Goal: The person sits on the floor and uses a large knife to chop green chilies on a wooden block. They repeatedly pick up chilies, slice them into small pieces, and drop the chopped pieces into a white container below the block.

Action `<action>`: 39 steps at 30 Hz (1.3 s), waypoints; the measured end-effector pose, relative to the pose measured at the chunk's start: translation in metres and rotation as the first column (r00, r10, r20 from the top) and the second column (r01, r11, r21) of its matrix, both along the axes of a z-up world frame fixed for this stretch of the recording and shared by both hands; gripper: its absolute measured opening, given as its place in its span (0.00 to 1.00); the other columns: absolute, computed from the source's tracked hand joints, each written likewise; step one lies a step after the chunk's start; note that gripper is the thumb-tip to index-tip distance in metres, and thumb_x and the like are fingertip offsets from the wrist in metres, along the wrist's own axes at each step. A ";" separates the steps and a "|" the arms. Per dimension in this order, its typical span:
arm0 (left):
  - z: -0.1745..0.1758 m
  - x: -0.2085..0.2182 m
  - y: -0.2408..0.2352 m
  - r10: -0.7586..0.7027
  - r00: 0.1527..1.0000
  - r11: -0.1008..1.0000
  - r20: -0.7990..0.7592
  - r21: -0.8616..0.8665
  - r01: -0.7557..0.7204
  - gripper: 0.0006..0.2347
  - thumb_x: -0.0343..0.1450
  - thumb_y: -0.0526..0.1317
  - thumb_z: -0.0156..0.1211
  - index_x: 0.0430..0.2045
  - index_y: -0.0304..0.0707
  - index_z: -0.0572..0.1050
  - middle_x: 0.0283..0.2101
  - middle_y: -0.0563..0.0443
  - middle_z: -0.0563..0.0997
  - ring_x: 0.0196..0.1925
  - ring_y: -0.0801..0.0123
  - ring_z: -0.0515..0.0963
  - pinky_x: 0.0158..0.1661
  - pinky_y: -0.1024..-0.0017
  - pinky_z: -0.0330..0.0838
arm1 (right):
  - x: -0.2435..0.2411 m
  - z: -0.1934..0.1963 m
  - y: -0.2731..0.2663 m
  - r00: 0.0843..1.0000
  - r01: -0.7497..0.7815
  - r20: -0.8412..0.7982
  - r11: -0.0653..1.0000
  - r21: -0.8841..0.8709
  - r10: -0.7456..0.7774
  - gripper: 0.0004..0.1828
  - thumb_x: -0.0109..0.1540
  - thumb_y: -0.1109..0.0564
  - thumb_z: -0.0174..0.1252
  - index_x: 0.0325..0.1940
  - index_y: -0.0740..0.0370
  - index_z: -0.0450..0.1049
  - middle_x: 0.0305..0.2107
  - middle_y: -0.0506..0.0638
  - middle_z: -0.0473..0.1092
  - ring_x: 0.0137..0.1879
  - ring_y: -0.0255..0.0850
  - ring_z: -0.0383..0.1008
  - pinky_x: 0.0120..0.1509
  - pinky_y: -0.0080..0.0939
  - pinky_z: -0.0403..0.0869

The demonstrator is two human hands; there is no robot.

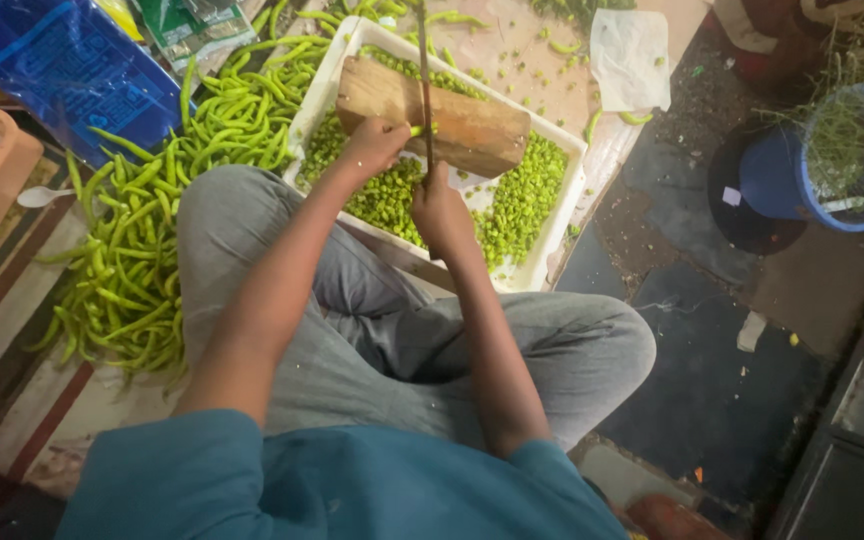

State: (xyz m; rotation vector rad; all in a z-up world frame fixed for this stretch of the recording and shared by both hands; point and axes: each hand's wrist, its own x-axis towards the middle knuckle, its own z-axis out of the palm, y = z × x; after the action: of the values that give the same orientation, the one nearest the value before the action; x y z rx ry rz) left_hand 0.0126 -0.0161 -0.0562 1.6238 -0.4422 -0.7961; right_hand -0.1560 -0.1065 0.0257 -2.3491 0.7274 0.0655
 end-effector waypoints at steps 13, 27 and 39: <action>0.012 -0.011 0.007 0.071 0.940 0.997 -0.334 0.039 -0.061 0.22 0.75 0.59 0.46 0.20 0.42 0.73 0.15 0.56 0.71 0.11 0.75 0.65 0.14 0.75 0.56 | 0.000 -0.019 0.001 1.000 0.011 0.022 0.998 -0.054 -0.010 0.24 0.67 0.48 0.50 0.61 0.63 0.55 0.32 0.72 0.75 0.38 0.71 0.76 0.41 0.69 0.72; 0.011 -0.013 0.003 0.065 0.988 0.997 -0.139 0.056 -0.058 0.17 0.78 0.51 0.51 0.22 0.40 0.71 0.16 0.57 0.71 0.14 0.77 0.68 0.16 0.75 0.59 | -0.013 0.042 -0.013 0.995 -0.007 -0.102 0.995 0.096 0.016 0.15 0.68 0.49 0.47 0.51 0.62 0.61 0.31 0.70 0.75 0.33 0.66 0.79 0.42 0.64 0.73; -0.032 -0.007 -0.006 0.174 0.952 0.985 -0.251 0.040 -0.169 0.21 0.75 0.56 0.52 0.17 0.40 0.74 0.12 0.55 0.70 0.10 0.74 0.65 0.14 0.74 0.57 | 0.000 0.020 0.004 1.000 -0.010 -0.025 1.000 -0.014 0.010 0.19 0.67 0.48 0.48 0.58 0.59 0.57 0.33 0.74 0.74 0.40 0.72 0.75 0.43 0.70 0.70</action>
State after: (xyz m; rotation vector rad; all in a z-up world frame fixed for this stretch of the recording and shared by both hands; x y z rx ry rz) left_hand 0.0060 -0.0224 -0.0883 1.5283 -0.1097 -0.8631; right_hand -0.1564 -0.1023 0.0454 -2.3691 0.7302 0.0952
